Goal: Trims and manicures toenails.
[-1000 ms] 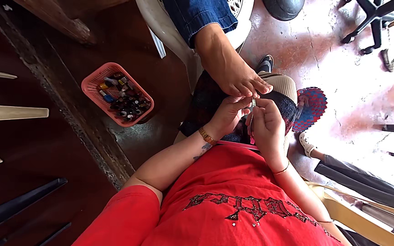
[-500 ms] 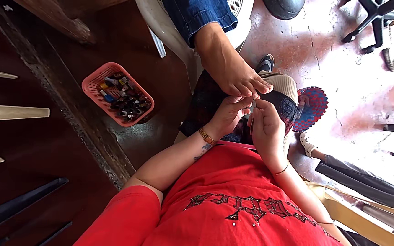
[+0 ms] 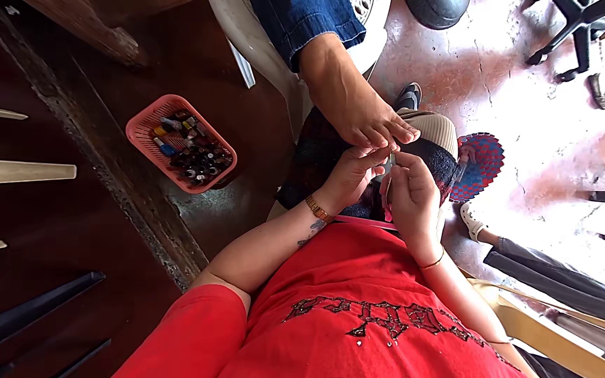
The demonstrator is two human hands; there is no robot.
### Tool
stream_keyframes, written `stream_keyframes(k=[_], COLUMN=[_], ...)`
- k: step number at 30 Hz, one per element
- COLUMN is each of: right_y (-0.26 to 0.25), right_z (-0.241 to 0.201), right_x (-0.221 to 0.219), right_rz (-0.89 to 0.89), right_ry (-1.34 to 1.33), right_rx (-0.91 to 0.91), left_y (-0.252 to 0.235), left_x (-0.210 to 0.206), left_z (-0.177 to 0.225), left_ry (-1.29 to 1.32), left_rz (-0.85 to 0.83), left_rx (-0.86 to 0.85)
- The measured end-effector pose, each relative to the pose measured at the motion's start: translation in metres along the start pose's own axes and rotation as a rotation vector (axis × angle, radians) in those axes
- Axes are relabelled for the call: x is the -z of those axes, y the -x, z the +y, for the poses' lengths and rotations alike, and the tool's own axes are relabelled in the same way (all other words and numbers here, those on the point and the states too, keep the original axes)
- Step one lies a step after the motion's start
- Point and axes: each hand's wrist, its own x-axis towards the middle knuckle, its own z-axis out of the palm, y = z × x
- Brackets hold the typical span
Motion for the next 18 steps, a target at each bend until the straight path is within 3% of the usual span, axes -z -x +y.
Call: stream_keyframes(k=[4,10,15,18], right_y=[-0.0041,-0.0001,-0.0053,-0.0053], right_z=[-0.0038,0.0018,-0.0016,0.0031], right_x=[0.0001,-0.0022,0.0007,0.0042], right_rz=[-0.022,0.000,-0.022,0.075], right_ry=[-0.080,0.061,-0.061,-0.035], right_rx=[-0.059,0.061,-0.027,0.127], left_y=[-0.0002,0.0000,-0.0007,0.0027], left_x=[-0.0001,0.0019,0.0004,-0.0006], left_z=[0.0000,-0.0005,-0.0005,0.0014], left_ry=[0.010,0.014,0.010,-0.004], left_rz=[0.009,-0.014,0.009,-0.003], left_rx=[-0.007,-0.004,-0.005,0.000])
